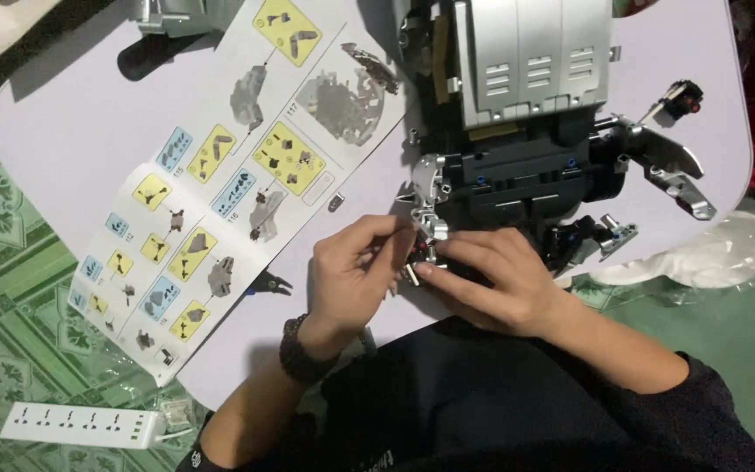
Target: The person assembles a small subassembly of a Lego model using small black and grey pieces. They consult an instruction manual, pick up pieces, and connect them by hand. The subassembly is held and adjusted throughout the clip.
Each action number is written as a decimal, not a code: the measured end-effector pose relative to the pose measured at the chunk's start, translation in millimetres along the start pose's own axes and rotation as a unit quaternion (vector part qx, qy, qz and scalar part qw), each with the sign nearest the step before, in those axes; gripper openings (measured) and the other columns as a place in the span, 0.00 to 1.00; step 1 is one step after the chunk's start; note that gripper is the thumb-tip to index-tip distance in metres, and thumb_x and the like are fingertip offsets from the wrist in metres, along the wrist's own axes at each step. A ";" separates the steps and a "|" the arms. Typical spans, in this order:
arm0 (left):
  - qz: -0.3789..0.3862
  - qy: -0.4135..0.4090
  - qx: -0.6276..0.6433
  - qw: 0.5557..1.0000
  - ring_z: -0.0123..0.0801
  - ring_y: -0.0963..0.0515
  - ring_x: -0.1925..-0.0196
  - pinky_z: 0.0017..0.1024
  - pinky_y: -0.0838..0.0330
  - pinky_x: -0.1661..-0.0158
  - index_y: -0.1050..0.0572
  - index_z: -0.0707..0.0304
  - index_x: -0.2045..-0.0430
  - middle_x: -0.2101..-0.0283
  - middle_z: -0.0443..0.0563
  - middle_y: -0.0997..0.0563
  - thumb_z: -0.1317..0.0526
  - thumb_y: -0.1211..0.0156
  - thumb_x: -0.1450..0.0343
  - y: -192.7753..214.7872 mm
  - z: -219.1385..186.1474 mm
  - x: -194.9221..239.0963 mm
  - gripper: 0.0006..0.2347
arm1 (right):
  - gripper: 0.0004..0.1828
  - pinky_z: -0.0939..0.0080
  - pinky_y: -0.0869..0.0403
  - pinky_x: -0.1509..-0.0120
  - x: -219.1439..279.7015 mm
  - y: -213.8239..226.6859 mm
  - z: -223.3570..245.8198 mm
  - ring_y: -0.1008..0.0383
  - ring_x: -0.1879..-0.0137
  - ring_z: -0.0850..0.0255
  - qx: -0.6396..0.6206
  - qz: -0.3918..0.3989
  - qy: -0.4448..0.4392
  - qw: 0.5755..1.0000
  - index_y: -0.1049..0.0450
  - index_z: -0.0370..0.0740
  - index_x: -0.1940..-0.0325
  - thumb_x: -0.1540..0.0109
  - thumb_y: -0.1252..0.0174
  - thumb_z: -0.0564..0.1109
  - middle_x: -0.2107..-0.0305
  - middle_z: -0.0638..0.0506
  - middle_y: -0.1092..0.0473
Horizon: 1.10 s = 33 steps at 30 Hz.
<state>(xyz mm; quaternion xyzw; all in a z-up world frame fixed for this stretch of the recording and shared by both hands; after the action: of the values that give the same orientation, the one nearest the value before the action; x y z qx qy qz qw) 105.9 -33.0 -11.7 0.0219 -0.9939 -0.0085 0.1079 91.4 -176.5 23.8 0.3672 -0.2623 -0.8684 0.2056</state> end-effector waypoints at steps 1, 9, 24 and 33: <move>0.002 0.000 0.000 1.000 0.29 0.24 0.83 0.21 0.27 0.86 0.22 0.69 0.70 0.83 0.57 0.22 0.70 0.44 0.31 -1.3 1.8 0.3 0.03 | 0.13 0.59 0.31 0.62 1.8 -0.1 -0.6 0.23 0.59 0.48 0.002 -0.001 -0.001 1.000 0.21 0.43 0.57 0.47 0.35 0.39 0.62 0.42 0.25; -0.021 -0.057 -0.075 0.995 0.31 0.22 0.83 0.22 0.29 0.85 0.22 0.68 0.73 0.83 0.57 0.22 0.71 0.42 0.32 -0.5 -14.7 -2.9 0.03 | 0.11 0.59 0.29 0.63 -3.7 6.0 -1.8 0.21 0.60 0.47 -0.025 -0.024 -0.002 0.999 0.21 0.38 0.60 0.47 0.36 0.36 0.63 0.42 0.24; 0.044 -0.079 -0.121 0.988 0.33 0.27 0.84 0.23 0.36 0.84 0.22 0.66 0.75 0.84 0.53 0.25 0.72 0.42 0.32 -8.4 -19.7 -15.1 0.03 | 0.07 0.58 0.30 0.63 0.1 6.8 -8.4 0.21 0.59 0.45 -0.069 -0.016 -0.013 0.997 0.22 0.36 0.61 0.43 0.42 0.35 0.62 0.42 0.23; 0.059 -0.046 -0.059 0.995 0.31 0.26 0.83 0.22 0.33 0.84 0.22 0.67 0.73 0.84 0.53 0.25 0.72 0.43 0.32 -9.7 -9.8 -16.6 0.03 | 0.09 0.54 0.28 0.63 -2.7 7.6 -10.4 0.21 0.58 0.44 -0.085 -0.003 -0.019 0.996 0.22 0.36 0.61 0.46 0.38 0.35 0.63 0.40 0.23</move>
<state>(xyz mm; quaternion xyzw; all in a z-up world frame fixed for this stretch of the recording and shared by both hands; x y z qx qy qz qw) 124.6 -42.1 -5.9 -0.0439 -0.9951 -0.0618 0.0637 102.1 -184.1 23.7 0.3323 -0.1904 -0.8951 0.2283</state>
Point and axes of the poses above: each hand's wrist, its own x-axis away from the middle knuckle, its own y-axis out of the back of the hand, z = x × y, the point moved 9 cm from there along -x, towards the middle knuckle
